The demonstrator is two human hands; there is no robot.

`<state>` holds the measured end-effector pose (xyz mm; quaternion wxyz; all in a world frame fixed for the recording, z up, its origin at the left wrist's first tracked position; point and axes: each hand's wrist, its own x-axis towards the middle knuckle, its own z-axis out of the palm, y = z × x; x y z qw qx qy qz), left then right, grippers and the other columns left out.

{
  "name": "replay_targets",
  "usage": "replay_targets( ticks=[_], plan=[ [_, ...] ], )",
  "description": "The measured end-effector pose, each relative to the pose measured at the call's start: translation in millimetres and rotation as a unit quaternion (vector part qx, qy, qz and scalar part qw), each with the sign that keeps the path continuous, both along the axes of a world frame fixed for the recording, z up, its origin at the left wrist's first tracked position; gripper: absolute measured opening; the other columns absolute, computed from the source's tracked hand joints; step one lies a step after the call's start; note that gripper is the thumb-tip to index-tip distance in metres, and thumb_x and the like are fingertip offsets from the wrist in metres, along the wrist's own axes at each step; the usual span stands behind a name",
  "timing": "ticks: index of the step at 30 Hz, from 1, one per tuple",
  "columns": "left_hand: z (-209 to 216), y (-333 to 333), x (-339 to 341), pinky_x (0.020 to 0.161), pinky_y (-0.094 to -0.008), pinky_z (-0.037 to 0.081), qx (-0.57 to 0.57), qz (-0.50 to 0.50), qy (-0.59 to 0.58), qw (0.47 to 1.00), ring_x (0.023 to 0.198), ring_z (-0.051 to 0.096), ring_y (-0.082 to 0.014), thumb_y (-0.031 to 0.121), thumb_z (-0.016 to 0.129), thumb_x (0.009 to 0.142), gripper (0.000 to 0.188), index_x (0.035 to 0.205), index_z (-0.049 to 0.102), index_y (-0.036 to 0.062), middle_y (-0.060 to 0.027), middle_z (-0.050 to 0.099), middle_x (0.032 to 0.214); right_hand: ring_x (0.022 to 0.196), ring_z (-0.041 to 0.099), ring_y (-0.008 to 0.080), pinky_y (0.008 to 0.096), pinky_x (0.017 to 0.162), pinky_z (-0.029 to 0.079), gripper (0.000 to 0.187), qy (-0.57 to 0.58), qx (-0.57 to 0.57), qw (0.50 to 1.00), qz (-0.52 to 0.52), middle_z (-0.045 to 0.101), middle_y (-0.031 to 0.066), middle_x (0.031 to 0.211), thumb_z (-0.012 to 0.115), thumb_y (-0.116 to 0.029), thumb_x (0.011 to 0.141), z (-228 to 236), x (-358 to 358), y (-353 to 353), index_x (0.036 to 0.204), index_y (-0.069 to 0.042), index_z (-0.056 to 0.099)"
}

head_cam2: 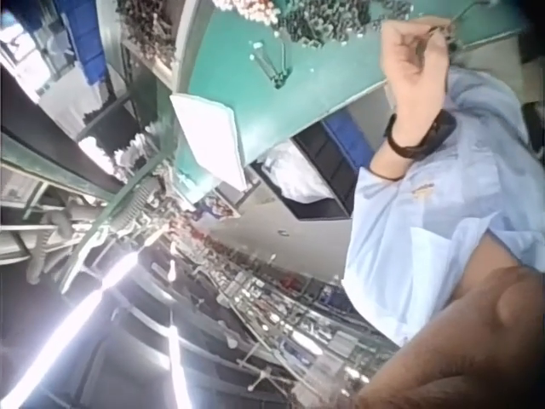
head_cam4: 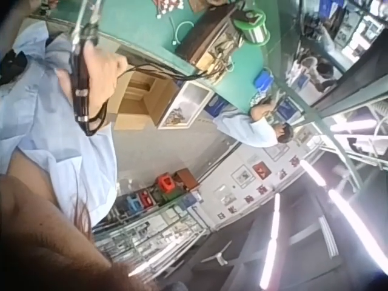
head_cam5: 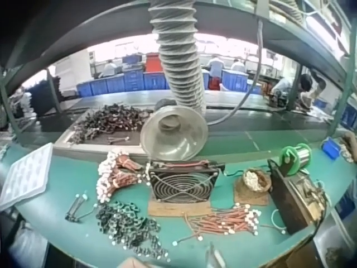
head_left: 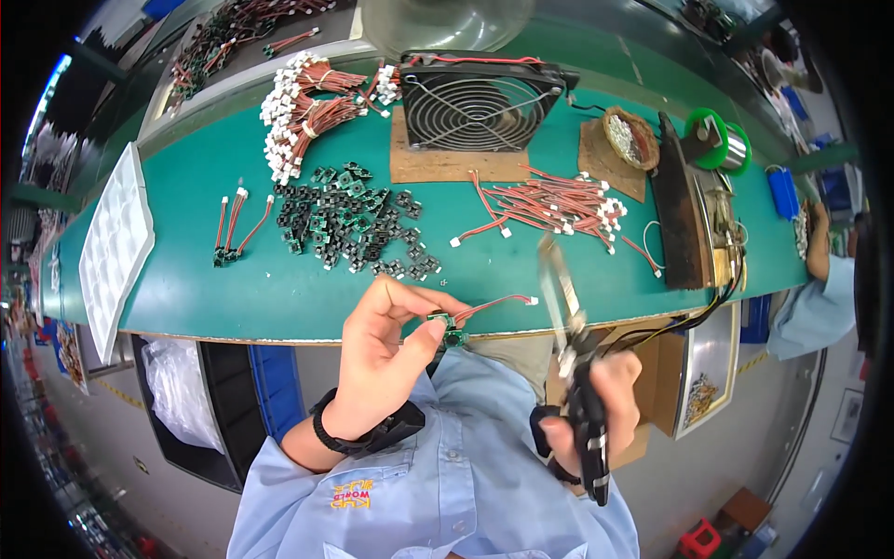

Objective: Soldering wires onto electronic components at a workbench in a factory setting.

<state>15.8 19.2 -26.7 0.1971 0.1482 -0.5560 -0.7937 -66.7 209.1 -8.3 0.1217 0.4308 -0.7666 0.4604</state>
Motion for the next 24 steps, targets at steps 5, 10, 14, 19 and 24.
replay_targets(
  ticks=[5,10,14,19,24],
  plan=[
    [-3.6,-3.8,3.7,0.083,-0.0325,0.044,-0.075,0.051,-0.001,0.996,0.092,0.059,-0.0197,-0.002,0.055,0.082,0.014,0.09,0.044,0.0026,-0.0179,0.063,0.096,0.059,0.052,0.0175,0.0434,0.077,0.029,0.049,0.018,0.023,0.994,0.106,0.059,0.0039,0.066,0.074,-0.032,0.064,-9.3,12.7,16.1,0.102,-0.006,0.057],
    [-4.0,-2.1,0.3,0.083,-0.0314,0.044,-0.102,0.076,-0.012,0.992,0.09,0.06,-0.0183,-0.002,0.057,0.079,0.015,0.088,0.045,0.0024,-0.0164,0.065,0.093,0.067,0.057,0.0102,0.035,0.082,0.027,0.038,-0.032,0.056,0.993,0.097,0.061,-0.0051,0.07,0.079,-0.027,0.06,-1.1,19.0,11.7,0.094,-0.016,0.066],
    [-6.1,-1.8,1.1,0.082,-0.0303,0.041,-0.13,0.092,-0.026,0.987,0.085,0.059,-0.017,-0.003,0.059,0.076,0.017,0.085,0.046,0.0034,-0.0129,0.067,0.091,0.066,0.057,0.0102,0.035,0.082,0.028,0.037,-0.025,0.047,0.994,0.095,0.061,-0.0049,0.071,0.078,-0.027,0.061,-3.8,19.2,9.6,0.093,-0.015,0.066],
    [-7.9,-2.1,1.5,0.081,-0.0302,0.036,-0.167,0.107,-0.036,0.979,0.077,0.056,-0.0177,0.0,0.061,0.074,0.017,0.083,0.048,0.0053,-0.0092,0.068,0.089,0.066,0.057,0.0104,0.0353,0.082,0.028,0.037,-0.018,0.037,0.994,0.097,0.061,-0.0045,0.07,0.078,-0.027,0.06,-3.8,18.6,7.6,0.093,-0.015,0.066],
    [-8.1,-3.2,3.2,0.081,-0.0306,0.035,-0.183,0.115,-0.036,0.976,0.075,0.055,-0.0175,0.0,0.061,0.074,0.017,0.082,0.048,0.0057,-0.0087,0.069,0.089,0.065,0.058,0.011,0.0359,0.082,0.028,0.038,-0.026,0.04,0.994,0.102,0.061,-0.0038,0.07,0.079,-0.026,0.059,-6.9,19.8,8.3,0.093,-0.014,0.066]
  ],
)
